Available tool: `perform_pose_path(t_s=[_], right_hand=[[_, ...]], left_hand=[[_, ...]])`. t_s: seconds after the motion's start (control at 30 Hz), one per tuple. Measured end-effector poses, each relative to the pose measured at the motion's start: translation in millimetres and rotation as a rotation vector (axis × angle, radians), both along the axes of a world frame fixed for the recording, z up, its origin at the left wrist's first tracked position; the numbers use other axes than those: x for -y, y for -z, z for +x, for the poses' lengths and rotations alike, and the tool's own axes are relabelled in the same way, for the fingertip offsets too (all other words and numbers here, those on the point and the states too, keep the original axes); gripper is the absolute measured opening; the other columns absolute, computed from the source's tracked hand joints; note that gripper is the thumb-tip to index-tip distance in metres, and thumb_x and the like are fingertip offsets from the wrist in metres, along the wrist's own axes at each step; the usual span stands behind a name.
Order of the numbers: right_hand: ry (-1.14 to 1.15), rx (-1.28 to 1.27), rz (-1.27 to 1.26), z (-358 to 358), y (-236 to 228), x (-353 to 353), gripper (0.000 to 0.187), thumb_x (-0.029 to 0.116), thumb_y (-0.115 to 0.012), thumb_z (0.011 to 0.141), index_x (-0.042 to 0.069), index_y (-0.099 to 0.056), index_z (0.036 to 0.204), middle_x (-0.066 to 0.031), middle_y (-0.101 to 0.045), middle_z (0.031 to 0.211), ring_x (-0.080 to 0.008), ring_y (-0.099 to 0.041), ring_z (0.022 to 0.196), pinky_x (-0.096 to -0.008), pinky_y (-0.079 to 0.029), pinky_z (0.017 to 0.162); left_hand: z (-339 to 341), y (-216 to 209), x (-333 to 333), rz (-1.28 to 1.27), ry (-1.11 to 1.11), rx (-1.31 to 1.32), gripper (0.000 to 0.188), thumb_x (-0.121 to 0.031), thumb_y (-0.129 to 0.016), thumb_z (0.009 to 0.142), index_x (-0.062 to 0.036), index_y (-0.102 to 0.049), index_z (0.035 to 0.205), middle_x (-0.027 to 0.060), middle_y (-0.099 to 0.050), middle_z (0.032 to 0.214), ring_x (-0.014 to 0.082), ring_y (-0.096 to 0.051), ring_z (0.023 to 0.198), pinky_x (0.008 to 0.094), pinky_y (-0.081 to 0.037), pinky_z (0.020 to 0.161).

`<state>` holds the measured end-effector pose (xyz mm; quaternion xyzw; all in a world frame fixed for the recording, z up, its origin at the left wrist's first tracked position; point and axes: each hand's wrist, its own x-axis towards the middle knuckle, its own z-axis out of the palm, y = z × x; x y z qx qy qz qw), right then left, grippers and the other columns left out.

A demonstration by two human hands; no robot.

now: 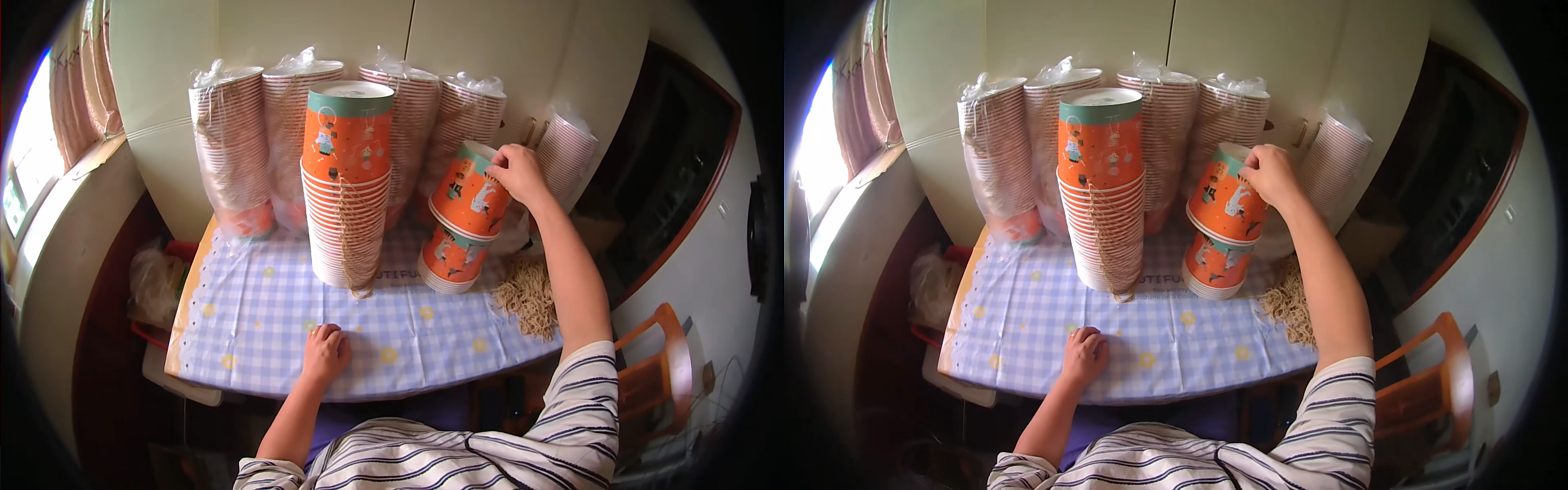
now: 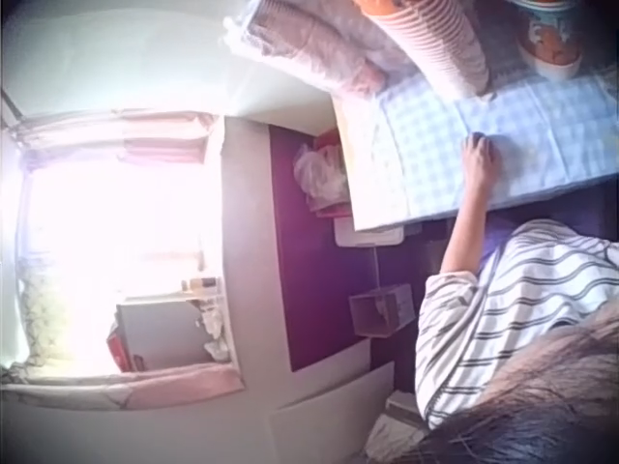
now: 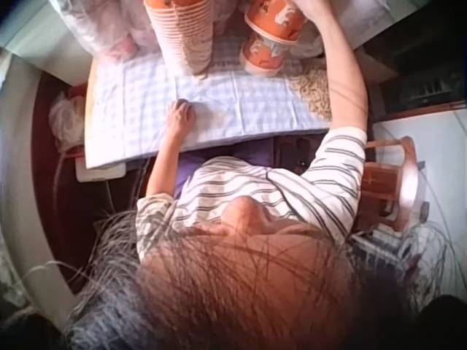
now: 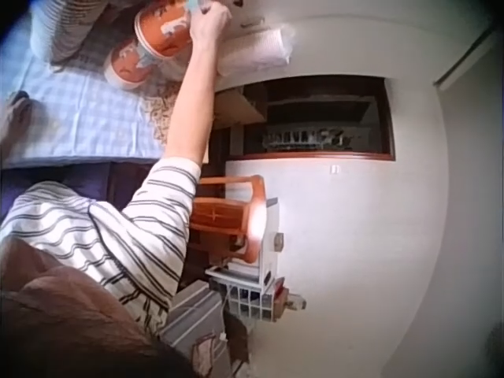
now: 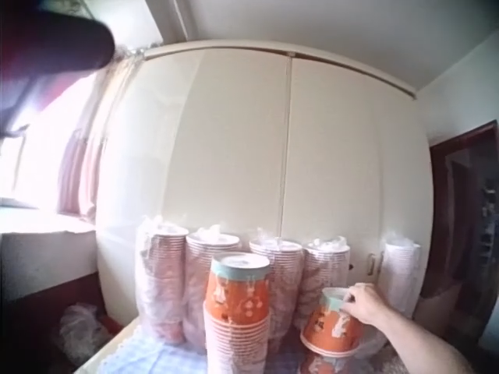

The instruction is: Tying a string around a paper bowl and organizing stacks of bowls for packaging.

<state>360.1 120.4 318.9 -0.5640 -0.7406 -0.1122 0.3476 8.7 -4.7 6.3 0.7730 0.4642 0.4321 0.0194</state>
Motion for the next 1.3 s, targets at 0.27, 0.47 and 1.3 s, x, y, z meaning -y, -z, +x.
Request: perform_pose_path(t_s=[0.27,0.47,1.3], right_hand=[[-0.007,-0.132,0.025,-5,-11,30,0.016,0.008,-0.070,0.072,-0.002,-0.059,0.075,-0.0114,-0.060,0.076,-0.0213,-0.060,0.070,-0.0330,-0.048,0.065],[-0.060,-0.090,0.064,-1,-15,49,0.014,0.007,-0.069,0.074,-0.002,-0.059,0.077,-0.0114,-0.060,0.080,-0.0219,-0.060,0.070,-0.0326,-0.049,0.065],[-0.054,-0.085,0.087,9,10,33,0.014,0.008,-0.071,0.069,0.000,-0.059,0.071,-0.0146,-0.060,0.075,-0.0294,-0.060,0.070,-0.0379,-0.047,0.065]], left_hand=[[4,-14,0,-0.038,0.078,0.021,0.010,-0.009,-0.066,0.071,-0.0075,-0.064,0.081,0.0089,-0.061,0.088,0.0276,-0.059,0.083,0.0391,-0.046,0.073],[103,-98,-32,-0.529,0.480,0.747,0.022,-0.021,-0.064,0.086,-0.0009,-0.063,0.095,0.0059,-0.061,0.083,0.0165,-0.058,0.072,0.0273,-0.047,0.062],[237,-130,-114,-0.952,0.527,1.411,0.014,-0.013,-0.055,0.083,-0.0022,-0.054,0.074,0.0065,-0.059,0.067,0.0144,-0.061,0.060,0.0237,-0.047,0.051]])
